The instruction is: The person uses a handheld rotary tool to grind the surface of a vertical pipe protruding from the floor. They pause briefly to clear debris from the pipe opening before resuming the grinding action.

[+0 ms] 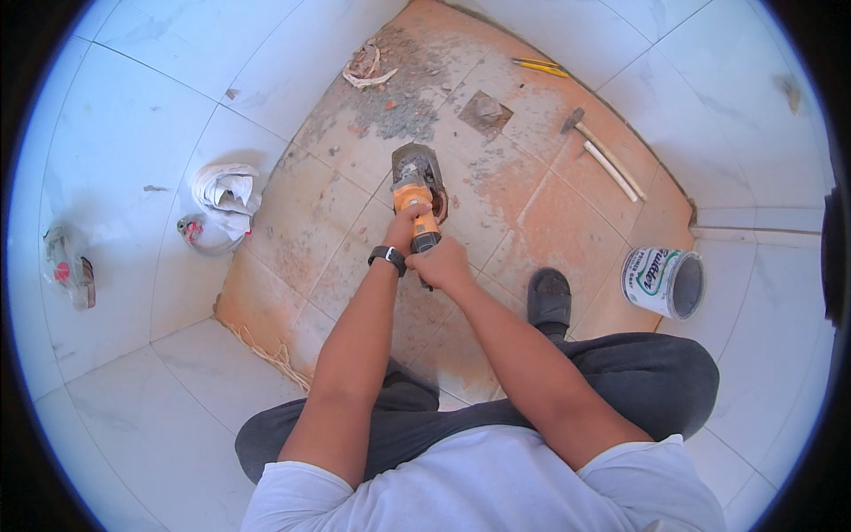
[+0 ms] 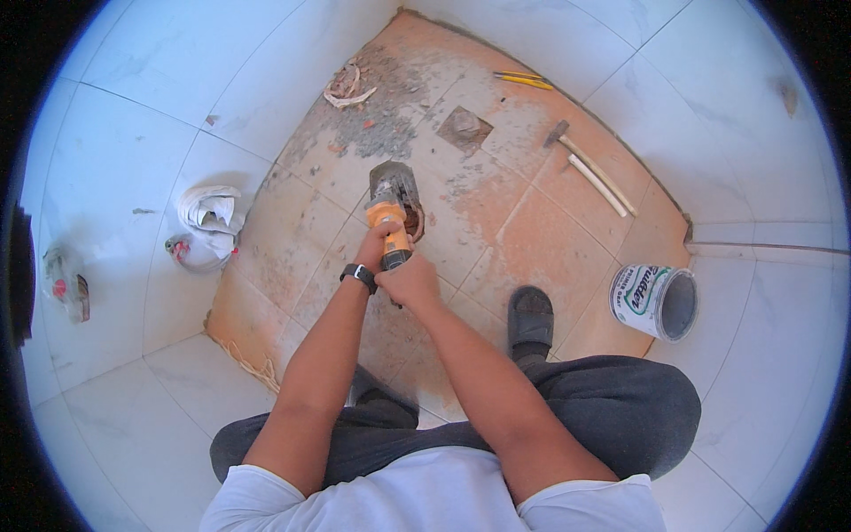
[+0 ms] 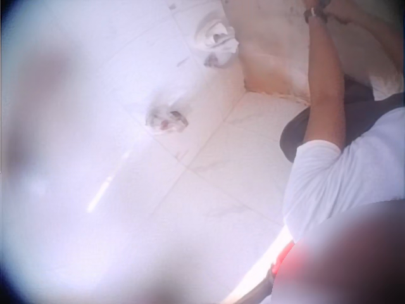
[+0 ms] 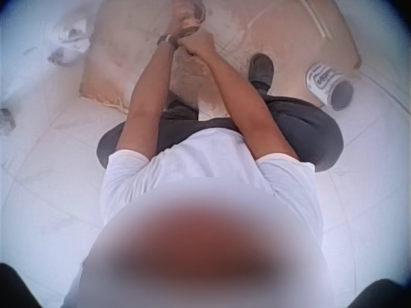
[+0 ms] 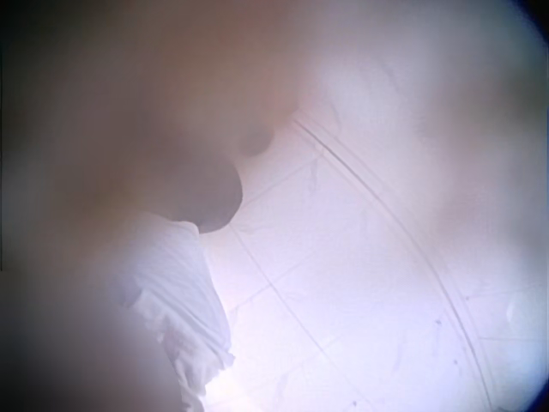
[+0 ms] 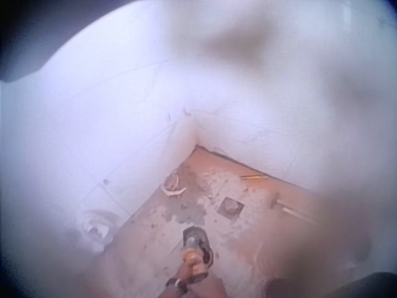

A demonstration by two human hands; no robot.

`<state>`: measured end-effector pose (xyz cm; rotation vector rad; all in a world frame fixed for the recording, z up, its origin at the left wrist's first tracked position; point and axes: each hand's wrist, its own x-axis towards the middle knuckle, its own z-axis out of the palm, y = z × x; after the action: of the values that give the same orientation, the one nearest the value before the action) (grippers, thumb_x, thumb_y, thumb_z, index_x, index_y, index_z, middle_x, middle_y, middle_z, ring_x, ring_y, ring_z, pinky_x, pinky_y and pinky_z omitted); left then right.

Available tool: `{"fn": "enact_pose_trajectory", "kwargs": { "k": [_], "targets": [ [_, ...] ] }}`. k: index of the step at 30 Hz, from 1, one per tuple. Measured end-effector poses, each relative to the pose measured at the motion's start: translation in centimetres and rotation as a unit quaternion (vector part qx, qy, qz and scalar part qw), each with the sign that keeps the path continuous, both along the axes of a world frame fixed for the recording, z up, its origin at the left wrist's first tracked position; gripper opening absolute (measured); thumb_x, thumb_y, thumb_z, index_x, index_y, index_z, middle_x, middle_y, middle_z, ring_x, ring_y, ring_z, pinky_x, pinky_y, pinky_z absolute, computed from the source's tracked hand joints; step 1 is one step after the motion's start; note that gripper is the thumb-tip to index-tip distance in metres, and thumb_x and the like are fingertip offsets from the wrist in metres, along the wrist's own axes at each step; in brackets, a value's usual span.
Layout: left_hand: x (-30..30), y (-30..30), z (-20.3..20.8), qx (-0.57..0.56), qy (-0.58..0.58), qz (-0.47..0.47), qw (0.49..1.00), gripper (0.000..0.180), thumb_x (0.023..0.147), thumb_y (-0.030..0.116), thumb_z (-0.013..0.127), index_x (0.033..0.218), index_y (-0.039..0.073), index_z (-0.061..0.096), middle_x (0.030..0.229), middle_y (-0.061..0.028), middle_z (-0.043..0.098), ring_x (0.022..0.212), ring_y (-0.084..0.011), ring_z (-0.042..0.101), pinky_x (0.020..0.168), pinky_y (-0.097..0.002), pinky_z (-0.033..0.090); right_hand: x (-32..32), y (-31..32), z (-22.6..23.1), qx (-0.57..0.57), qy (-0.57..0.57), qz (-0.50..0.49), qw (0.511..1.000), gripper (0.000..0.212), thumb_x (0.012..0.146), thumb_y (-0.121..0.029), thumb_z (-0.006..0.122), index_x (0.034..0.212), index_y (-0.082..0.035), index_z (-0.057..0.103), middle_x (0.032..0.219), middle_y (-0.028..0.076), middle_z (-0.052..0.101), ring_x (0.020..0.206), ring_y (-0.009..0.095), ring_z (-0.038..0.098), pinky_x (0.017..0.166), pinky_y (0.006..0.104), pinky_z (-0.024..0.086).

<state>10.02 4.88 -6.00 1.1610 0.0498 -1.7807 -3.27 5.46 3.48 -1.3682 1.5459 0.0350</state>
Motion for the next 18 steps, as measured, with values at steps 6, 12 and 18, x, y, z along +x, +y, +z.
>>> {"fn": "enact_pose_trajectory", "kwargs": {
  "k": [6,12,18],
  "targets": [
    [-0.2,-0.3,-1.0,0.01,0.006,-0.002,1.0,0.032,0.091,0.024,0.073,0.113,0.007,0.055,0.087,-0.0112,0.07,0.072,-0.0236,0.071,0.068,-0.0371,0.062,-0.4,-0.7,0.6,0.01,-0.017,0.006,1.0,0.049,0.065,-0.033,0.085,0.09,0.007,0.074,0.076,0.017,0.075,0.065,0.026,0.076,0.058,0.0376,0.06],
    [-0.4,-0.4,-1.0,0.032,0.005,-0.004,0.999,0.031,0.092,0.025,0.072,0.111,0.006,0.055,0.086,-0.0118,0.07,0.069,-0.0246,0.071,0.066,-0.0376,0.062,-0.5,-1.3,0.8,0.078,-0.004,-0.002,0.997,0.057,0.065,-0.035,0.085,0.105,0.003,0.072,0.092,0.022,0.078,0.088,0.033,0.079,0.076,0.0408,0.062],
    [-0.9,-0.5,-1.0,0.03,-0.003,-0.004,1.0,0.03,0.093,0.025,0.07,0.111,0.006,0.056,0.082,-0.0112,0.069,0.067,-0.0249,0.07,0.065,-0.0377,0.061,-0.8,-1.3,0.4,0.033,-0.013,-0.008,0.999,0.053,0.065,-0.033,0.085,0.091,0.011,0.073,0.079,0.021,0.075,0.064,0.026,0.076,0.055,0.0363,0.06]
  ]
}}
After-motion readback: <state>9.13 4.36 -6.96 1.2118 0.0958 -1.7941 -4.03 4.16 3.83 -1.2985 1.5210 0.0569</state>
